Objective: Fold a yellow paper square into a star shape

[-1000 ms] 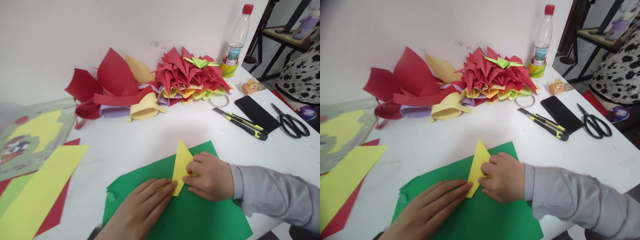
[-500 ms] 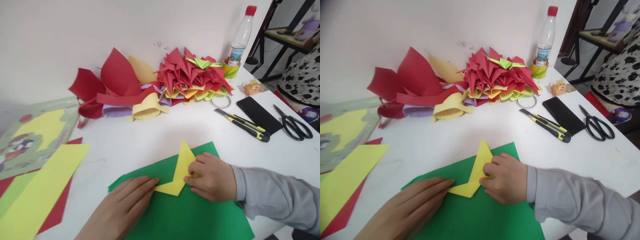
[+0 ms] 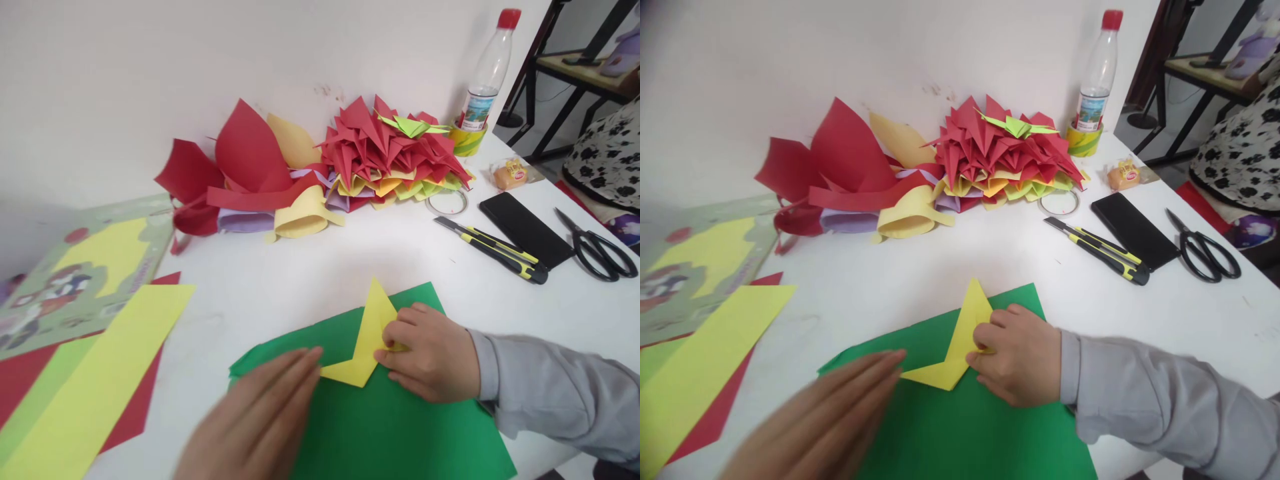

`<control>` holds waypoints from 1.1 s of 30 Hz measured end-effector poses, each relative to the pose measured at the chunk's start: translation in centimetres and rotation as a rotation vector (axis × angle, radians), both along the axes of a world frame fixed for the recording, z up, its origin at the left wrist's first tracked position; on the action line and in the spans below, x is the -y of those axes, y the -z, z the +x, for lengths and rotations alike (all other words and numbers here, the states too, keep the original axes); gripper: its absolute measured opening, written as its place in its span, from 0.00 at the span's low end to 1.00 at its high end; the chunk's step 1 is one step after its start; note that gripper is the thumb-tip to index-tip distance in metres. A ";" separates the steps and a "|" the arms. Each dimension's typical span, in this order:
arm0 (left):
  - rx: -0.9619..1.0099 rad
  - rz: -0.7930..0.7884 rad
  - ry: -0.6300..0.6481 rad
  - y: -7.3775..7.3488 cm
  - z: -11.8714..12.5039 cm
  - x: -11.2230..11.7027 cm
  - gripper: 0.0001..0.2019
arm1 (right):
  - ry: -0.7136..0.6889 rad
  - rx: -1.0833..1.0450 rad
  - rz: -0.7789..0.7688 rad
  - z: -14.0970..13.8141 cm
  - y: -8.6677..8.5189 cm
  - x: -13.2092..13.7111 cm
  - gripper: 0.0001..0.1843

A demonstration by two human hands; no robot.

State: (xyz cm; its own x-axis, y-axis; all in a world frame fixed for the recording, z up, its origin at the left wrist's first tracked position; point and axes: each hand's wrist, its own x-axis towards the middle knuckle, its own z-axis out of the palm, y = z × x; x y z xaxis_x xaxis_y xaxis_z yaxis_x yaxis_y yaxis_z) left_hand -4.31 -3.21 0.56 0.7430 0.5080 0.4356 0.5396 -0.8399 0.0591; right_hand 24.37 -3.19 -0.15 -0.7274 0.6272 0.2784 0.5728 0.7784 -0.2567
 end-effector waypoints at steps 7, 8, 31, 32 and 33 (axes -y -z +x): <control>-0.273 0.076 0.059 2.7 4.1 4.4 0.36 | 0.008 -0.007 0.016 -0.1 -0.2 0.0 0.10; -0.283 0.081 0.054 3.1 4.0 4.5 0.38 | 0.007 -0.011 0.018 -0.1 -0.2 0.0 0.10; -0.265 0.122 0.063 3.3 4.2 3.7 0.40 | 0.002 -0.016 0.015 0.1 -0.1 0.2 0.10; -0.266 0.116 0.066 3.2 4.2 3.7 0.40 | 0.004 -0.016 0.018 0.1 -0.1 0.1 0.10; -0.264 0.115 0.070 3.1 4.2 3.7 0.40 | 0.006 -0.014 0.021 0.1 -0.1 0.1 0.10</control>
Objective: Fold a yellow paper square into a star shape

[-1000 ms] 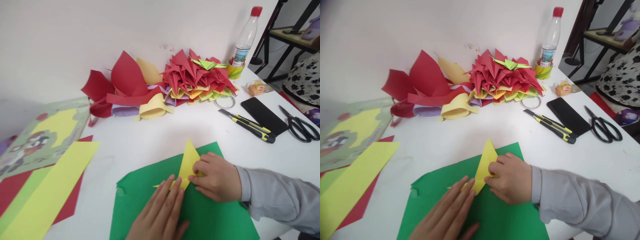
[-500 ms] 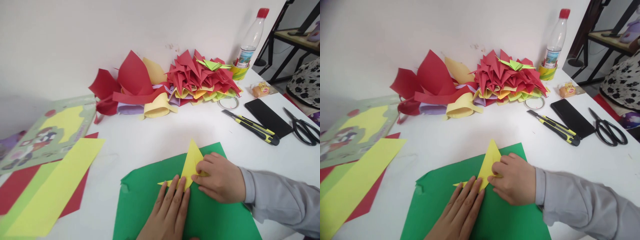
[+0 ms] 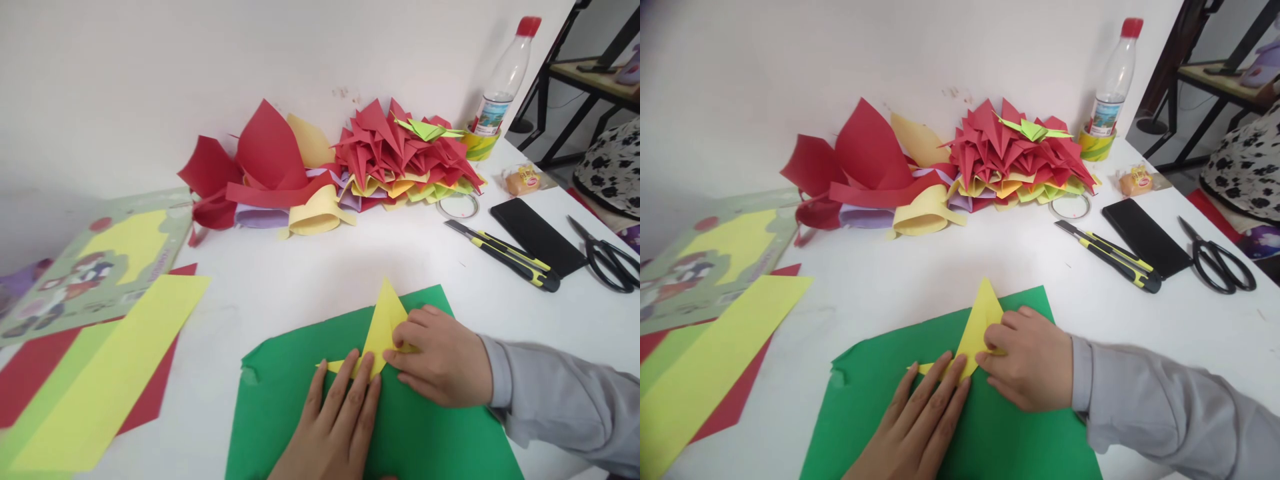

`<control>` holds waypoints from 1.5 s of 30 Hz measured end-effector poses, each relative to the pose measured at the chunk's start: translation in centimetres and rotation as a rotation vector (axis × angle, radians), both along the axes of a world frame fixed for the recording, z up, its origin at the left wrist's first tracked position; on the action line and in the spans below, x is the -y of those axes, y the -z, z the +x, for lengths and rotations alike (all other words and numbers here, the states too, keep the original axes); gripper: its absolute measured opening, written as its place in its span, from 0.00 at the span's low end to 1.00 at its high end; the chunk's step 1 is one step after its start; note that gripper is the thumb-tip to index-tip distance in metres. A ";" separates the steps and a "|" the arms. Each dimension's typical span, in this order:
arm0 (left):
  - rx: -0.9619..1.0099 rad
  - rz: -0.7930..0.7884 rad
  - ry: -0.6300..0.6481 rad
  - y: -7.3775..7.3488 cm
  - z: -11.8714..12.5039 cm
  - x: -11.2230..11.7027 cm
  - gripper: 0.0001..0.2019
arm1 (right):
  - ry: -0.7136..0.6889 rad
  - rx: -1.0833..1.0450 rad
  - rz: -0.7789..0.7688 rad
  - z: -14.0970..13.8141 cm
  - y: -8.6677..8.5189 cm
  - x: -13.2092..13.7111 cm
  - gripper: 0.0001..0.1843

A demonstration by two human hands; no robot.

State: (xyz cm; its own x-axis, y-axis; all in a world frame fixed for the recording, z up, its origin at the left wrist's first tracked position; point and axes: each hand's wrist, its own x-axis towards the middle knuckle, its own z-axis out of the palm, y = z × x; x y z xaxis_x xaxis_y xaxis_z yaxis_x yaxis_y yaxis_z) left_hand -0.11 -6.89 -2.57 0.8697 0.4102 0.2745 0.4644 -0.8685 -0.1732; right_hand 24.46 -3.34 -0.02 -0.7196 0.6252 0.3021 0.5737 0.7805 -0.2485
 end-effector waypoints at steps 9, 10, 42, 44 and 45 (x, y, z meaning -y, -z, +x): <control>0.193 -0.163 -0.148 -2.6 -1.0 -2.2 0.15 | -0.011 -0.017 -0.019 0.0 0.0 -0.1 0.12; 0.225 -0.198 -0.189 -2.9 -1.1 -2.6 0.13 | -0.012 -0.020 -0.017 0.0 0.0 -0.1 0.12; 0.369 -1.751 -0.896 -5.2 -0.7 -4.1 0.31 | -0.004 -0.066 0.022 -0.1 0.5 -0.2 0.10; 0.376 -1.784 -0.896 -5.5 -0.6 -4.2 0.31 | -0.007 -0.077 0.018 0.0 0.5 -0.2 0.11; 0.385 -1.799 -0.900 -5.7 -0.4 -4.3 0.32 | -0.008 -0.079 0.016 0.0 0.5 -0.2 0.12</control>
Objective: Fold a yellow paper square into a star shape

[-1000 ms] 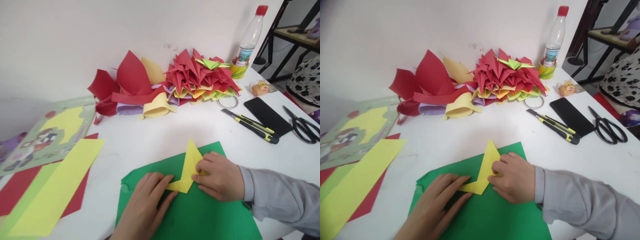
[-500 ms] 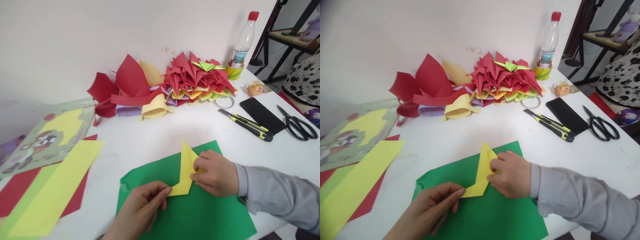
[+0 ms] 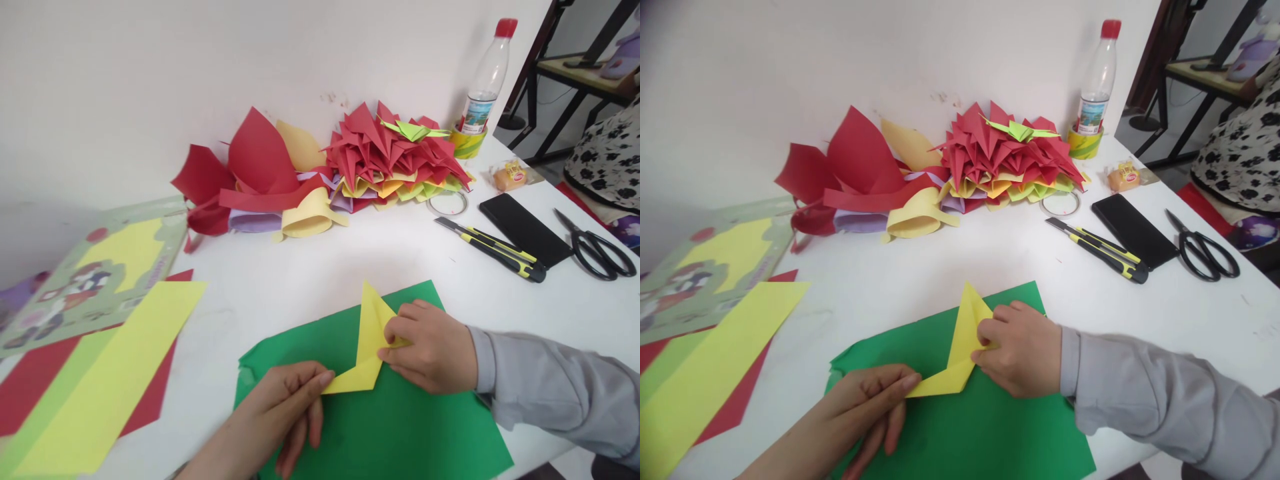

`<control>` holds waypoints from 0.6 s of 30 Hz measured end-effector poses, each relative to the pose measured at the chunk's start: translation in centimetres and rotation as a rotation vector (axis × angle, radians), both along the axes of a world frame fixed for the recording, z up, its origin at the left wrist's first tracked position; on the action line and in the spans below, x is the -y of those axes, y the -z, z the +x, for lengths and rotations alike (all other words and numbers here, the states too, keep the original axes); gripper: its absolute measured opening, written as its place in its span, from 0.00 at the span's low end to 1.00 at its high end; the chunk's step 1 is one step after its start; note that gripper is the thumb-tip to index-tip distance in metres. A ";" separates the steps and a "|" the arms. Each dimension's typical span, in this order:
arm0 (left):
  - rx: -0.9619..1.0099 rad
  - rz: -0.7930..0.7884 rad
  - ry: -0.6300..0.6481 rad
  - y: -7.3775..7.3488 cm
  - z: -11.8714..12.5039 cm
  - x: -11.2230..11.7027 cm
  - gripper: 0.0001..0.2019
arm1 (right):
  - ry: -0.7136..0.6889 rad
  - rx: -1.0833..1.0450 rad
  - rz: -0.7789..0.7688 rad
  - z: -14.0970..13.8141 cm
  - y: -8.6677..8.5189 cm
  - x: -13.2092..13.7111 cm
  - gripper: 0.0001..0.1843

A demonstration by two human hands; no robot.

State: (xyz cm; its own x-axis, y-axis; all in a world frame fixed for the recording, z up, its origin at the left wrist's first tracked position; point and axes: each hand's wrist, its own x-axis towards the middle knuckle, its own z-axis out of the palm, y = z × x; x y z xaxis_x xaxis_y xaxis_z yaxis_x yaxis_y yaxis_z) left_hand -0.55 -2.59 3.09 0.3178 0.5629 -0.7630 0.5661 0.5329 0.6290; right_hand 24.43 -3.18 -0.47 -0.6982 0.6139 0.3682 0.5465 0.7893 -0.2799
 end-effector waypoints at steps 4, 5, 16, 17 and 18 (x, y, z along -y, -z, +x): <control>0.013 -0.010 -0.025 -0.4 0.2 -0.2 0.31 | 0.004 0.004 -0.007 0.0 0.0 0.0 0.12; 0.018 -0.012 -0.027 -0.4 0.1 -0.2 0.31 | 0.007 -0.002 -0.005 0.0 0.0 0.0 0.12; 0.050 -0.064 0.003 0.4 -1.4 -0.8 0.27 | 0.007 -0.005 0.017 0.1 -0.1 0.1 0.10; 0.042 -0.063 0.007 0.2 -1.4 -0.9 0.27 | 0.006 -0.002 0.016 0.1 0.0 0.1 0.09; 0.028 -0.056 0.007 0.0 -1.4 -0.9 0.26 | 0.006 -0.001 0.014 0.1 0.0 0.1 0.09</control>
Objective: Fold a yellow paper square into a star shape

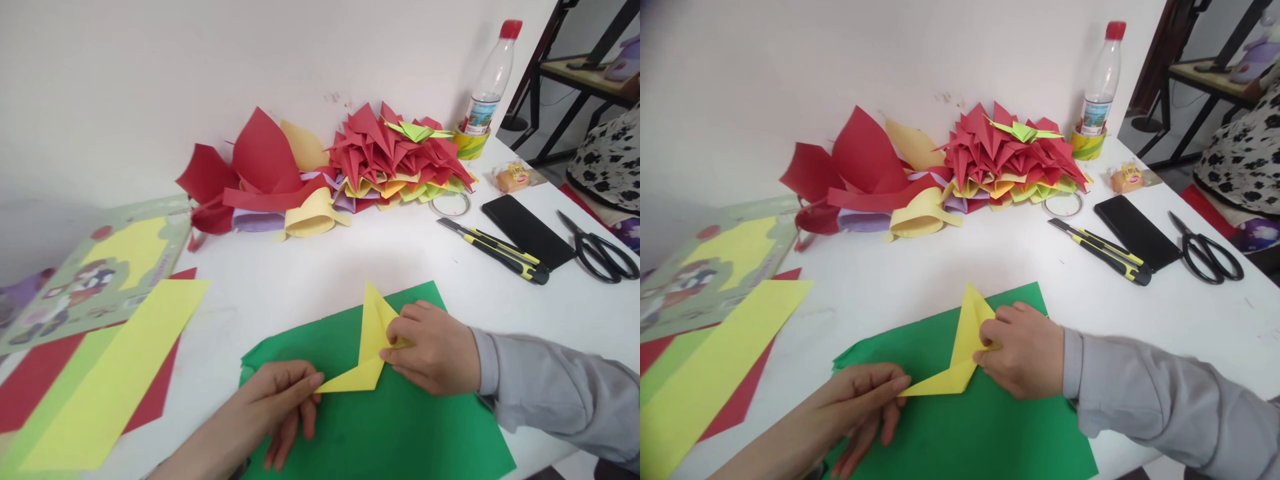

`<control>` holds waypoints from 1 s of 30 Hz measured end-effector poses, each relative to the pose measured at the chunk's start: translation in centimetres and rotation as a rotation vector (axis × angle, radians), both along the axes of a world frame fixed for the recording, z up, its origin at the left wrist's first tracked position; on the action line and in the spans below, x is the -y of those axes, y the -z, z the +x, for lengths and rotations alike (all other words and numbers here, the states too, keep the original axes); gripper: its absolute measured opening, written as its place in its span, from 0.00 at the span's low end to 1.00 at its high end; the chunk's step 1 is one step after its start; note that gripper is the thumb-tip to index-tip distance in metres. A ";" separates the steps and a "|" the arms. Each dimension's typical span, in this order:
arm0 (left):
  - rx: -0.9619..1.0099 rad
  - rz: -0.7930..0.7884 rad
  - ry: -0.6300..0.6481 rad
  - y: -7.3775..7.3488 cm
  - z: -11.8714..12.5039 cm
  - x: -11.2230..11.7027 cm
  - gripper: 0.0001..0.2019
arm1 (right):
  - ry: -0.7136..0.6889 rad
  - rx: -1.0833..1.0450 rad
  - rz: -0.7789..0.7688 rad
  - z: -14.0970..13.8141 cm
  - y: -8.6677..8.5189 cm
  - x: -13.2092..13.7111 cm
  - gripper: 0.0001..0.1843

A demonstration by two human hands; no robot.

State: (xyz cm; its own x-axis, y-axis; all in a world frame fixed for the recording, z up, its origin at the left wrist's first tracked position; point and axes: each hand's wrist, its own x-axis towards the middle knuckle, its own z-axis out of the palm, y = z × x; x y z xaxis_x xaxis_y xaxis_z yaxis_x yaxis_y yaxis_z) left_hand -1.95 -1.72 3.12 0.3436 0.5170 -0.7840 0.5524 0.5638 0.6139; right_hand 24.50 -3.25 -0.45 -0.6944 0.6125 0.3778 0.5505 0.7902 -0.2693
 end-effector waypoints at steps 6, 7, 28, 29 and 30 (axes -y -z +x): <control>-0.123 0.057 0.051 -0.4 -0.3 0.1 0.27 | -0.002 0.020 -0.017 0.0 0.1 0.0 0.09; -0.136 0.059 0.076 -0.3 -0.4 0.1 0.28 | -0.002 0.027 -0.018 0.0 0.1 0.0 0.09; -0.008 0.091 -0.008 0.0 -1.0 -0.4 0.28 | -0.001 0.031 -0.012 0.0 0.0 0.0 0.10; -0.004 0.088 -0.002 0.1 -1.1 -0.4 0.27 | -0.002 0.024 -0.011 0.0 0.0 0.0 0.10; -0.005 0.088 0.010 0.2 -1.2 -0.5 0.27 | -0.002 0.015 -0.009 0.0 0.0 0.0 0.10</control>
State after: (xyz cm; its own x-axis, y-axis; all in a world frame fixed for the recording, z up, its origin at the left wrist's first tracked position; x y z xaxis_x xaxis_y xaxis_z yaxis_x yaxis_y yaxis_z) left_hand -3.15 -1.26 2.93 0.3453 0.5807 -0.7372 0.5614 0.5017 0.6581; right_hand 24.53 -3.23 -0.44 -0.7014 0.6142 0.3617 0.5529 0.7891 -0.2676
